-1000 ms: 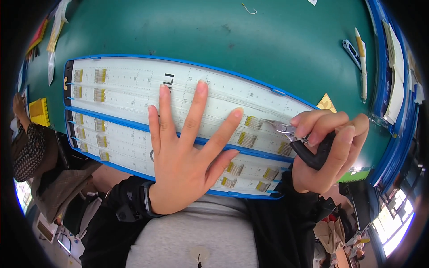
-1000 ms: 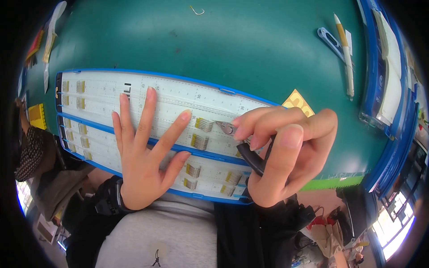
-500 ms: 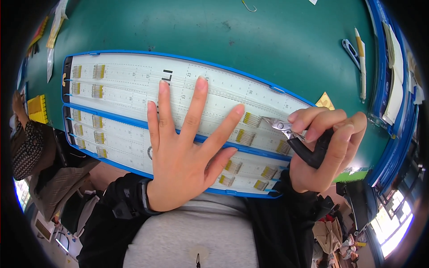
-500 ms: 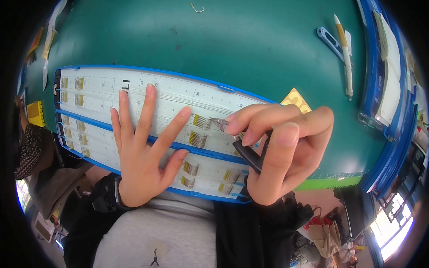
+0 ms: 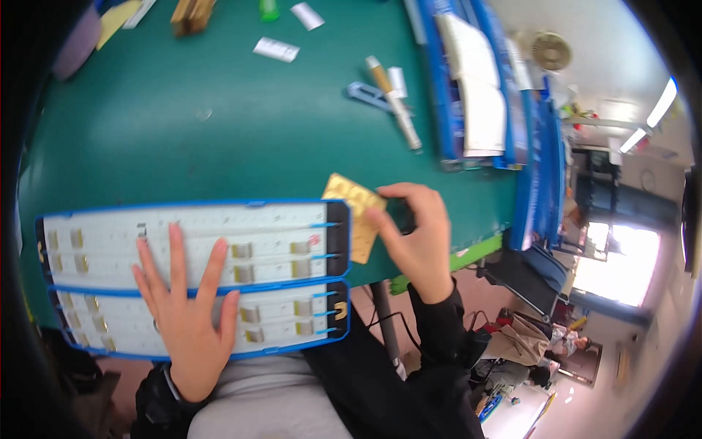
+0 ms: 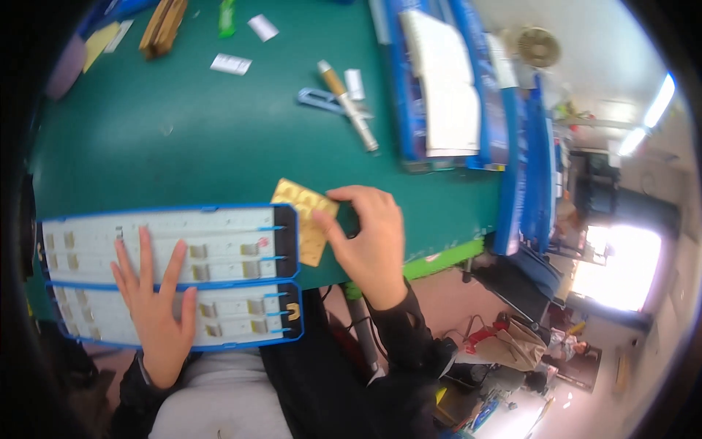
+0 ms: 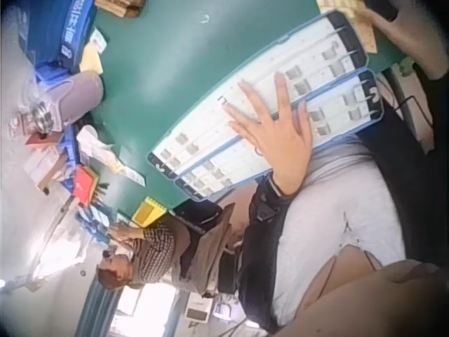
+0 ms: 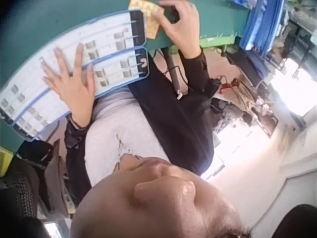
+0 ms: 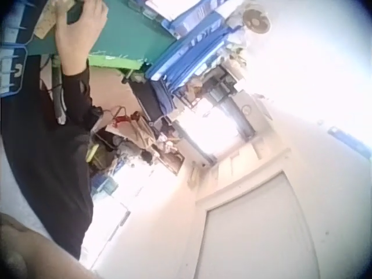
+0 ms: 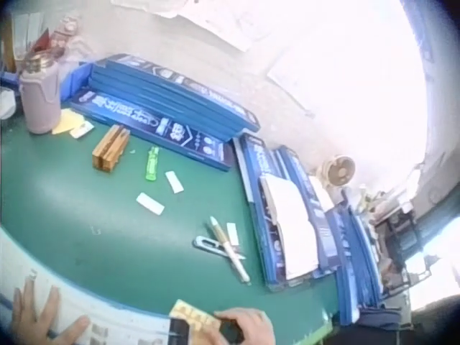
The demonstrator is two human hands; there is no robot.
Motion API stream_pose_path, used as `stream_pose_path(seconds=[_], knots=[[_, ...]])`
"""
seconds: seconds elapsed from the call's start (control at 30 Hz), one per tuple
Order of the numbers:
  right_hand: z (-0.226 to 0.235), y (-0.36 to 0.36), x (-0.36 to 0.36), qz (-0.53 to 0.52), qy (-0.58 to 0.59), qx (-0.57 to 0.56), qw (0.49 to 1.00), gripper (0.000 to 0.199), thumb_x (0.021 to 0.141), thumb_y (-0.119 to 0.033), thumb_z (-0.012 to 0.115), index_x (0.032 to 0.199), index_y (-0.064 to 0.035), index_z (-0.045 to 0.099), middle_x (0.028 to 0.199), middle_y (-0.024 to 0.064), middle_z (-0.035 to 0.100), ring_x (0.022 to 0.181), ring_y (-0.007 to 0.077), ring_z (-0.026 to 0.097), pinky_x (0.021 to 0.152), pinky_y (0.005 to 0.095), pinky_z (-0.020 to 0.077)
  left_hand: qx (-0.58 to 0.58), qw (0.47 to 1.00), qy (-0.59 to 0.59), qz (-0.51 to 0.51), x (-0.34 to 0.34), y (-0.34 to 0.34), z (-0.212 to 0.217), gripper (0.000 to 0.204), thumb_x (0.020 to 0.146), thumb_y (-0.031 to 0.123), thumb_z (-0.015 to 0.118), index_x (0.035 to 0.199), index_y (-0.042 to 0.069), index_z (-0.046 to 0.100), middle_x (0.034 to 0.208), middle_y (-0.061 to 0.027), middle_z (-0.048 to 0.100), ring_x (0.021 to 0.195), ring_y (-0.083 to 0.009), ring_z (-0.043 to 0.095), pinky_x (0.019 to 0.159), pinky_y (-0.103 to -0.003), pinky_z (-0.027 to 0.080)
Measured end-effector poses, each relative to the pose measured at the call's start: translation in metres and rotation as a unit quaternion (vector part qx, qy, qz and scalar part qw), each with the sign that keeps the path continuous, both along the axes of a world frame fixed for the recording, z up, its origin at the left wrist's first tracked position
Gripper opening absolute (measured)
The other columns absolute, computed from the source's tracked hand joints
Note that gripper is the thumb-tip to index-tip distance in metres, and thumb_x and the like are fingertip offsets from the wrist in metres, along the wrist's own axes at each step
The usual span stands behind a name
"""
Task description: Assembling electronic LED strips by trimming components with wire cutters and applying small tape stickers.
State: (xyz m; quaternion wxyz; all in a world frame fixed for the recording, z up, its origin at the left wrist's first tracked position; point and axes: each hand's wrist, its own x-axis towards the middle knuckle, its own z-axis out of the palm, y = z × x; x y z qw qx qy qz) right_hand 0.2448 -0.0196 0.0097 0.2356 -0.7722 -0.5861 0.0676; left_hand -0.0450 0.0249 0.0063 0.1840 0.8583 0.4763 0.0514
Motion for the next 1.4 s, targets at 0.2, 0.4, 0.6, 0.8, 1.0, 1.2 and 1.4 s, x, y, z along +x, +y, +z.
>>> stream_pose_path(seconds=[0.2,0.4,0.6,0.8,1.0,1.2,1.4], knots=[[0.038,0.019,0.141,-0.155,-0.088,0.134,0.975,0.032,0.084,-0.024,0.07,0.104,0.0009,0.065,0.106,0.0182,0.065,0.101,0.0319,0.061,0.09,0.0387,0.0455,0.044,0.999,-0.011,0.012,0.0,-0.006,-0.011,0.05,0.084,0.016,0.056,0.134,0.018,0.054,0.154,-0.0176,0.026,0.141,-0.0486,0.012,0.112,-0.063,0.007],[0.015,0.055,0.313,-0.306,-0.107,-0.056,0.944,0.109,0.057,-0.06,0.08,0.131,0.0113,0.046,0.127,0.0299,0.053,0.122,0.0369,0.051,0.101,0.0406,0.0414,0.041,0.998,-0.048,0.018,0.0,-0.011,-0.004,0.05,0.084,0.018,0.059,0.134,0.016,0.054,0.153,-0.0177,0.026,0.141,-0.0482,0.012,0.112,-0.063,0.007],[0.053,0.017,0.303,-0.288,-0.021,0.062,0.955,0.097,0.058,-0.043,0.086,0.125,0.0165,0.049,0.121,0.0284,0.059,0.111,0.029,0.06,0.094,0.0317,0.0459,-0.008,0.991,-0.129,0.021,-0.013,-0.014,0.017,0.054,0.084,0.02,0.061,0.135,0.007,0.05,0.151,-0.0252,0.025,0.141,-0.0474,0.016,0.112,-0.061,0.009],[0.116,-0.066,0.18,-0.156,0.256,0.12,0.947,0.07,0.08,-0.022,0.076,0.133,0.0105,0.044,0.118,0.0113,0.059,0.103,0.0158,0.058,0.089,0.0264,0.045,-0.347,0.811,-0.457,-0.113,-0.025,-0.033,0.055,0.063,0.085,0.023,0.065,0.138,-0.003,0.041,0.151,-0.023,0.028,0.141,-0.0342,0.027,0.115,-0.042,0.018],[0.13,-0.112,0.028,0.024,0.376,-0.044,0.925,0.095,0.055,-0.035,0.083,0.135,0.0006,0.047,0.118,0.0076,0.051,0.106,0.0169,0.05,0.093,0.0294,0.0375,-0.557,0.562,-0.605,-0.09,0.05,-0.061,0.064,0.11,0.078,0.017,0.077,0.151,0.005,-0.004,0.156,-0.0183,0.013,0.144,-0.0283,0.017,0.115,-0.042,0.018],[0.133,-0.082,-0.017,0.243,0.317,-0.193,0.896,0.096,0.047,-0.034,0.087,0.13,-0.0009,0.053,0.107,0.009,0.05,0.102,0.02,0.05,0.094,0.031,0.0374,-0.393,0.599,-0.697,-0.008,0.038,-0.059,0.063,0.117,0.071,0.026,0.082,0.149,0.005,-0.002,0.145,-0.0178,0.026,0.135,-0.0311,0.033,0.108,-0.046,0.032],[0.082,-0.049,0.041,0.154,0.59,-0.334,0.719,0.115,0.057,-0.065,0.078,0.139,0.0041,0.038,0.137,0.0225,0.042,0.123,0.0311,0.043,0.103,0.0421,0.0347,-0.309,0.66,-0.679,-0.085,-0.006,-0.051,0.021,0.077,0.079,0.032,0.074,0.135,-0.002,0.034,0.127,-0.0147,0.047,0.115,-0.0234,0.048,0.094,-0.035,0.043]])
